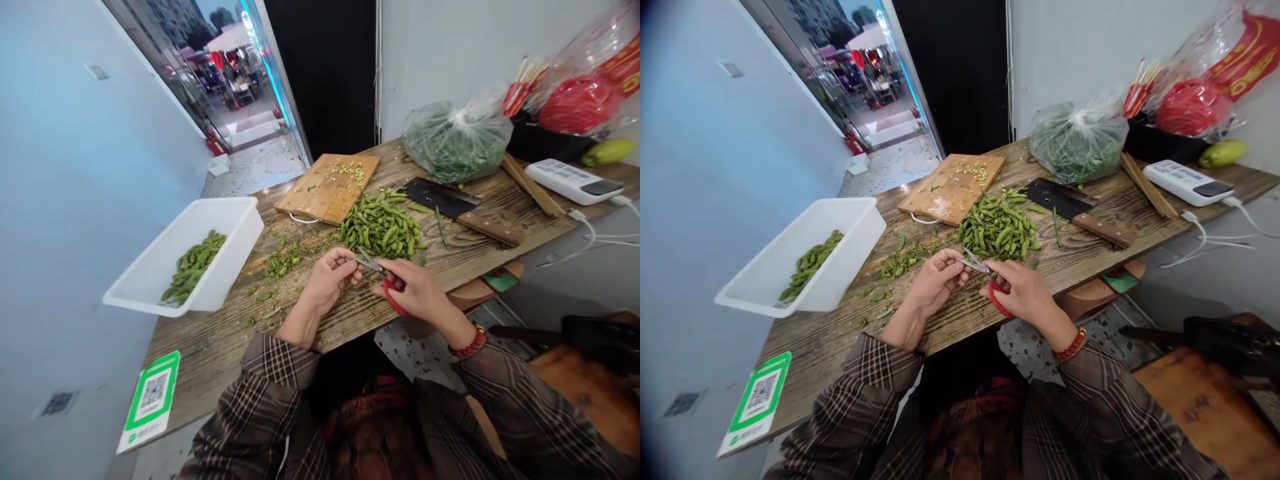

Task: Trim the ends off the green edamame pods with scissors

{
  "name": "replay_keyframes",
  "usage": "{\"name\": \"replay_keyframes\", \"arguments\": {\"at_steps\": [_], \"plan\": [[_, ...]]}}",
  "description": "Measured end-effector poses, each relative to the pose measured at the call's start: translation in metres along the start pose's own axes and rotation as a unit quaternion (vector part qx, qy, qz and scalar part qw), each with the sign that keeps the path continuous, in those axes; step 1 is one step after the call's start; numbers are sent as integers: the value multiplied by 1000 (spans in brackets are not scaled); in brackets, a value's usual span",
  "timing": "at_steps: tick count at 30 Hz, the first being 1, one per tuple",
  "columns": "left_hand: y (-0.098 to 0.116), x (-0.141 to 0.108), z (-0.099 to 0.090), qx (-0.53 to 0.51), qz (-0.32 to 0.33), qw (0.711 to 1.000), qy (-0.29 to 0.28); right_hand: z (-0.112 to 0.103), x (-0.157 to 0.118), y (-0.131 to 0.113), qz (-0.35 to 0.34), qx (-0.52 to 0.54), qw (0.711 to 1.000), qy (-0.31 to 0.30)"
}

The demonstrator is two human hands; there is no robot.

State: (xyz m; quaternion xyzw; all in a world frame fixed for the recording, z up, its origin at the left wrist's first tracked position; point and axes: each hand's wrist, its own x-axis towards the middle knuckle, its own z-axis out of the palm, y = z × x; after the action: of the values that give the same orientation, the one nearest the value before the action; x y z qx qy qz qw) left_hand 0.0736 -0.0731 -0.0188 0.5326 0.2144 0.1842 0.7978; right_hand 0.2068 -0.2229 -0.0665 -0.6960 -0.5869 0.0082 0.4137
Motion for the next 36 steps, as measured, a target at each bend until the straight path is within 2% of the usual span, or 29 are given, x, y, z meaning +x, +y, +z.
{"name": "replay_keyframes", "arguments": {"at_steps": [11,17,25,32,34,36], "plan": [[-10,0,4,12,-21,998,-58,0,-1,1,-23,-11,1000,-1],[-7,-1,4,5,-27,998,-60,1,-2,5,-27,-16,999,-20],[1,0,-1,9,-36,999,-34,-1,0,4,-19,-5,1000,-21],[22,14,-14,-24,-46,999,-6,0,2,4,21,66,995,68],[25,24,-15,11,-42,999,14,1,2,4,27,69,995,73],[25,36,-16,96,-21,994,54,2,2,4,29,72,994,80]]}}
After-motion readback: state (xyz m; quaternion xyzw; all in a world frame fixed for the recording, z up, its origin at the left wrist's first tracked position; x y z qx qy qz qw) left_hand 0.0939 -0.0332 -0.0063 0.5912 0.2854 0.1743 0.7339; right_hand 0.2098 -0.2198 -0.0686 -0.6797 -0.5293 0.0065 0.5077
